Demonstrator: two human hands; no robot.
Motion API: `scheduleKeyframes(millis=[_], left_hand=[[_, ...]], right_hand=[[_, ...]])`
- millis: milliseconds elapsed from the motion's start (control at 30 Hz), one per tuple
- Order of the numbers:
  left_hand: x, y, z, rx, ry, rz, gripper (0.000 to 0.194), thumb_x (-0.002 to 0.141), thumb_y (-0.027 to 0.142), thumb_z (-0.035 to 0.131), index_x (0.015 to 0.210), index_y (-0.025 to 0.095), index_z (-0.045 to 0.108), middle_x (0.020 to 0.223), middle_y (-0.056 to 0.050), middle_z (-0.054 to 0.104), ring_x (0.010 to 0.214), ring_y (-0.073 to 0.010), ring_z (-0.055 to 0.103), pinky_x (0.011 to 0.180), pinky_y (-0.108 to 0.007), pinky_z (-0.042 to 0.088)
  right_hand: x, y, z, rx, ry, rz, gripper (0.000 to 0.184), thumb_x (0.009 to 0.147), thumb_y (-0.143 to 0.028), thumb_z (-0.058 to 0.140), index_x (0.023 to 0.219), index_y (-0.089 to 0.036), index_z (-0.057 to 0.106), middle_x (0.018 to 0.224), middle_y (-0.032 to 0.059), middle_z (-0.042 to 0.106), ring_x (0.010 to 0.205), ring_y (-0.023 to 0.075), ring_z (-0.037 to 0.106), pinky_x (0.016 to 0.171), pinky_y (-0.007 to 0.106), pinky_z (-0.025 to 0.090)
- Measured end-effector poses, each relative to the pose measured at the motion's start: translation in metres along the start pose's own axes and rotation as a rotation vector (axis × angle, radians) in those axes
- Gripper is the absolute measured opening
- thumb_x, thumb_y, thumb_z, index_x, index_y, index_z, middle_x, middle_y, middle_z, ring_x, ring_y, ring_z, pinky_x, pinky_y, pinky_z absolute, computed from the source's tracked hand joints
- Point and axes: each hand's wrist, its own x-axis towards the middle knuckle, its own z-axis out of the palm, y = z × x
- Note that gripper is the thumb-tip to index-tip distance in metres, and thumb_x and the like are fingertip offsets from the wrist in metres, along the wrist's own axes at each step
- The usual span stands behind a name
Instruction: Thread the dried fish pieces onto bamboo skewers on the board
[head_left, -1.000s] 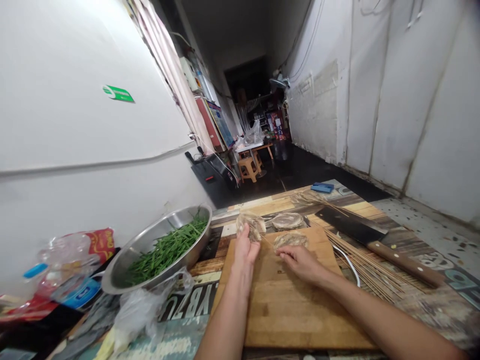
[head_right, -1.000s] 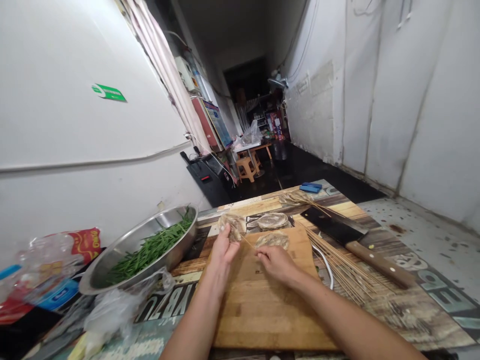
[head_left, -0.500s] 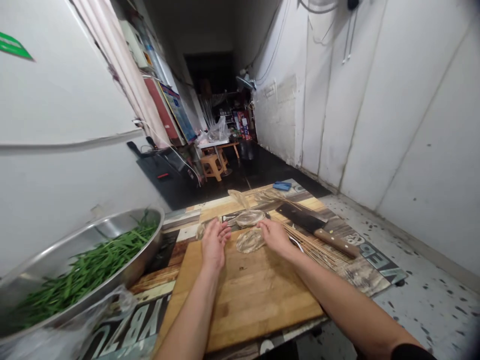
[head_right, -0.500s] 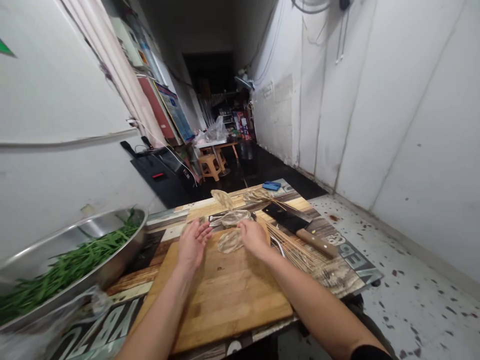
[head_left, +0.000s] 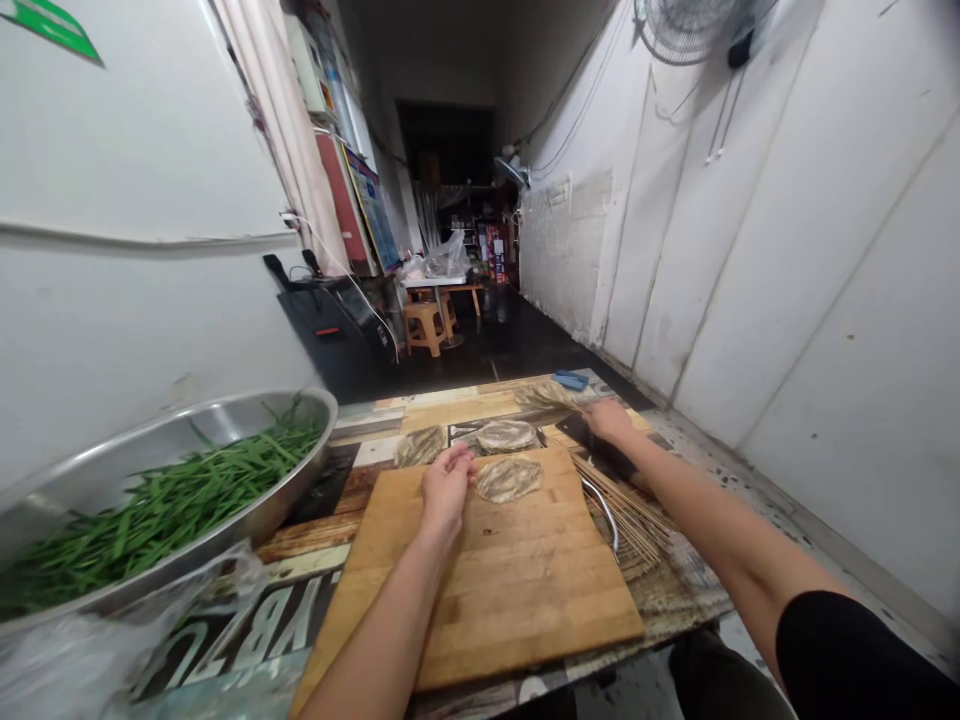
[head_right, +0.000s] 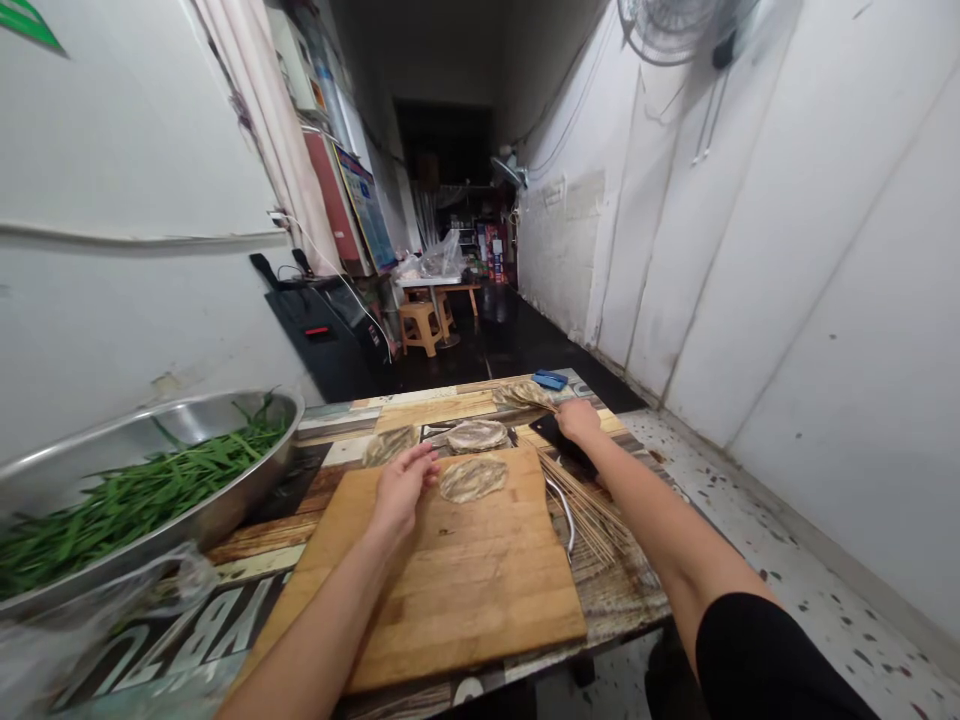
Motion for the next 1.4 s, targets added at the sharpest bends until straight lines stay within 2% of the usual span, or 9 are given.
scheduleKeyframes(millis=[133,300,467,633,967,1067,1133,1200,1400], left_hand=[[0.004,-0.010,-0.002,0.163,-0.060,0.041,0.026,0.072,0.017,0.055,0.096,0.011,0.064,0.088,-0.009,0.068,0.065,-0.0117,0.060,0.059,-0.022,0.045],[0.007,-0.019,-0.003,0.483,-0.129,0.264,0.022,0.070,0.015,0.057,0.089,0.015,0.068,0.092,-0.009,0.070,0.082,-0.0181,0.063,0.079,-0.030,0.046],[-0.003,-0.014,-0.002,0.665,-0.104,0.403,0.026,0.062,0.023,0.071,0.087,0.018,0.069,0.093,-0.011,0.068,0.089,-0.0246,0.060,0.090,-0.036,0.039],[-0.007,-0.014,-0.001,0.568,-0.105,0.392,0.029,0.044,0.022,0.082,0.068,0.021,0.067,0.077,-0.006,0.063,0.100,-0.0279,0.053,0.096,-0.036,0.032],[-0.002,-0.019,0.001,0.622,-0.100,0.362,0.039,0.038,0.027,0.085,0.070,0.018,0.064,0.075,-0.007,0.061,0.098,-0.0294,0.053,0.091,-0.034,0.033],[-0.002,-0.019,0.003,0.726,-0.082,0.333,0.039,0.039,0.028,0.085,0.070,0.018,0.064,0.077,-0.008,0.062,0.093,-0.0291,0.056,0.085,-0.033,0.036],[-0.003,-0.018,0.004,0.679,-0.071,0.300,0.038,0.037,0.024,0.085,0.069,0.019,0.064,0.077,-0.008,0.064,0.091,-0.0278,0.057,0.079,-0.030,0.038],[-0.004,-0.017,0.005,0.587,-0.087,0.265,0.037,0.037,0.017,0.084,0.068,0.020,0.064,0.074,-0.006,0.064,0.087,-0.0256,0.058,0.074,-0.027,0.039],[0.003,-0.013,-0.003,0.508,-0.230,0.222,0.016,0.052,0.020,0.076,0.066,0.017,0.067,0.054,0.002,0.055,0.056,-0.0135,0.051,0.056,-0.023,0.035]], right_hand=[[-0.025,-0.003,0.001,-0.025,0.057,-0.042,0.035,0.090,-0.030,0.043,0.110,-0.011,0.064,0.115,0.0186,0.059,0.110,0.0272,0.053,0.087,0.032,0.039],[-0.072,0.000,0.006,-0.029,-0.051,-0.095,0.028,0.086,-0.028,0.046,0.089,-0.013,0.070,0.094,0.0146,0.068,0.089,0.0238,0.063,0.072,0.028,0.044],[-0.104,0.009,0.016,-0.030,-0.107,-0.115,0.031,0.087,-0.029,0.044,0.085,-0.010,0.070,0.092,0.0171,0.068,0.086,0.0249,0.065,0.070,0.029,0.044],[-0.108,0.010,0.019,-0.021,-0.092,-0.096,0.027,0.088,-0.019,0.043,0.084,-0.011,0.069,0.093,0.0161,0.068,0.090,0.0241,0.064,0.074,0.029,0.044],[-0.100,0.011,0.007,-0.007,-0.060,-0.044,0.027,0.082,-0.020,0.045,0.081,-0.012,0.071,0.089,0.0178,0.070,0.085,0.0258,0.065,0.069,0.029,0.044],[-0.102,0.009,0.002,0.006,-0.039,-0.034,0.028,0.082,-0.021,0.044,0.078,-0.012,0.070,0.087,0.0168,0.070,0.083,0.0259,0.065,0.066,0.029,0.043],[-0.103,0.006,-0.001,0.014,-0.018,-0.022,0.029,0.084,-0.023,0.042,0.080,-0.013,0.069,0.086,0.0153,0.070,0.082,0.0242,0.065,0.066,0.028,0.042],[-0.104,0.001,-0.003,0.098,0.022,-0.023,0.026,0.084,-0.023,0.043,0.083,-0.015,0.067,0.085,0.0126,0.070,0.080,0.0215,0.064,0.066,0.026,0.041],[-0.096,-0.040,0.012,0.893,0.015,-0.070,0.014,0.072,-0.016,0.049,0.074,-0.015,0.062,0.065,0.0017,0.063,0.060,0.0131,0.055,0.057,0.022,0.040]])
